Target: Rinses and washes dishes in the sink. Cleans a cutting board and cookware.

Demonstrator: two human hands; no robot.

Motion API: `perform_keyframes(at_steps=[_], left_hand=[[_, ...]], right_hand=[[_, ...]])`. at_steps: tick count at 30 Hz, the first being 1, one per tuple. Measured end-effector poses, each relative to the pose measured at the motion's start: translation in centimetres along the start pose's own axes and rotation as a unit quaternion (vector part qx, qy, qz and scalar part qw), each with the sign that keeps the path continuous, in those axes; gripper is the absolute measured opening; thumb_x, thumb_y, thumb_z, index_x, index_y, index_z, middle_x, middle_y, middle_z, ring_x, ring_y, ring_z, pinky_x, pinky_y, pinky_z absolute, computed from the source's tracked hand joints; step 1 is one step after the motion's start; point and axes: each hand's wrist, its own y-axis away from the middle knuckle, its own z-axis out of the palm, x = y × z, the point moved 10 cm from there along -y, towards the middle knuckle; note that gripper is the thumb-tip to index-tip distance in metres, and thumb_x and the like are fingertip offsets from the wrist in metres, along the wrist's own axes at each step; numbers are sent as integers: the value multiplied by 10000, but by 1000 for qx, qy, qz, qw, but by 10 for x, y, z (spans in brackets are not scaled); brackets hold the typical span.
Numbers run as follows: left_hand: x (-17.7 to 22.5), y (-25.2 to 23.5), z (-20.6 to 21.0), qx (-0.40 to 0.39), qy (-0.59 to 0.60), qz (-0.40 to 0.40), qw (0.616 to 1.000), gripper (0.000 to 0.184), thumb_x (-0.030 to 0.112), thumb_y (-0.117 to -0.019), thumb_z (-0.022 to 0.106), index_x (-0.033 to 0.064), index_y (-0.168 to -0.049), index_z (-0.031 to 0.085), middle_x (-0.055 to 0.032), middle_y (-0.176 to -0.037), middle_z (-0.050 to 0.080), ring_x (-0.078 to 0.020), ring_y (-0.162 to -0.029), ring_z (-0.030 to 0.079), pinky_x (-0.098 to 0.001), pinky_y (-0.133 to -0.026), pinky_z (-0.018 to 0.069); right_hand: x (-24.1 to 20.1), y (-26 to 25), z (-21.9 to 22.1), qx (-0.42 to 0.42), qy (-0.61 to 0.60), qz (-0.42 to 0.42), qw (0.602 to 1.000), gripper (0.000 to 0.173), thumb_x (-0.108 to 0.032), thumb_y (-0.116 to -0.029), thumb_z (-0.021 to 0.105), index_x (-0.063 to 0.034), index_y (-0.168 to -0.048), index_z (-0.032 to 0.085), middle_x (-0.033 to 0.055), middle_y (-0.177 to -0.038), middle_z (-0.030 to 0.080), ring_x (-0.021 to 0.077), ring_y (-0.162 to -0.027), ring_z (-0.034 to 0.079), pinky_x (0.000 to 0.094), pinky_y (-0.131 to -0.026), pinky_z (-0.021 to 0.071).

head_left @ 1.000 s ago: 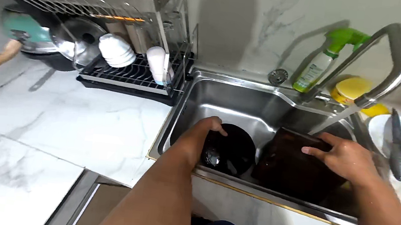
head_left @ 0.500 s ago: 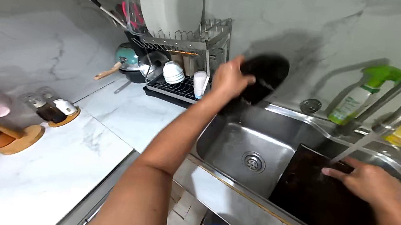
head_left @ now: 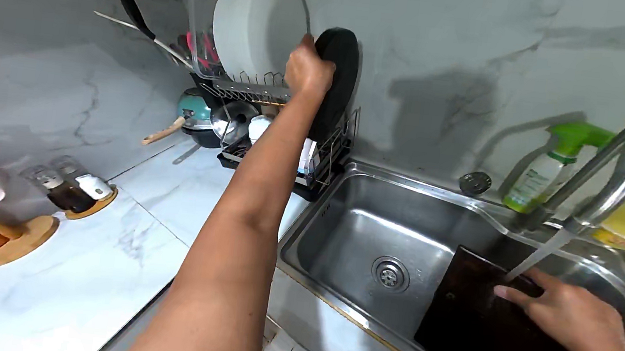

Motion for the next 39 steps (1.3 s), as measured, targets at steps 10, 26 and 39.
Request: perform_keyframes(at_steps=[10, 26, 39], left_hand=[[-39, 26, 79, -113, -81, -35, 990, 430, 228, -852, 755, 61, -1237, 666, -206, -1221, 685, -390, -1158, 659, -636, -920, 524], [-74, 43, 131, -138, -93, -54, 985, 393, 281, -929, 704, 28, -1226, 656, -212, -1209, 689, -394, -1164, 658, -617, -940, 521], [-211, 119, 94, -11, -1, -109, 994, 556, 253, -883, 747, -34, -1329, 578, -296, -1363, 543, -442, -1297, 520, -574, -1058, 459]], right_hand=[[-3, 2, -3, 17, -4, -6, 1000, 452, -421, -833, 858, -86, -1119, 756, 287, -966, 729, 553, -957, 676, 767, -806, 460], [-3, 2, 0, 16, 9, -9, 1000, 452, -443, -838, 847, -90, -1105, 754, 258, -963, 737, 523, -945, 688, 735, -790, 476], [-1, -1, 3, 7, -3, -10, 1000, 484, -426, -845, 845, -56, -1136, 737, 321, -993, 711, 585, -980, 654, 784, -823, 439]])
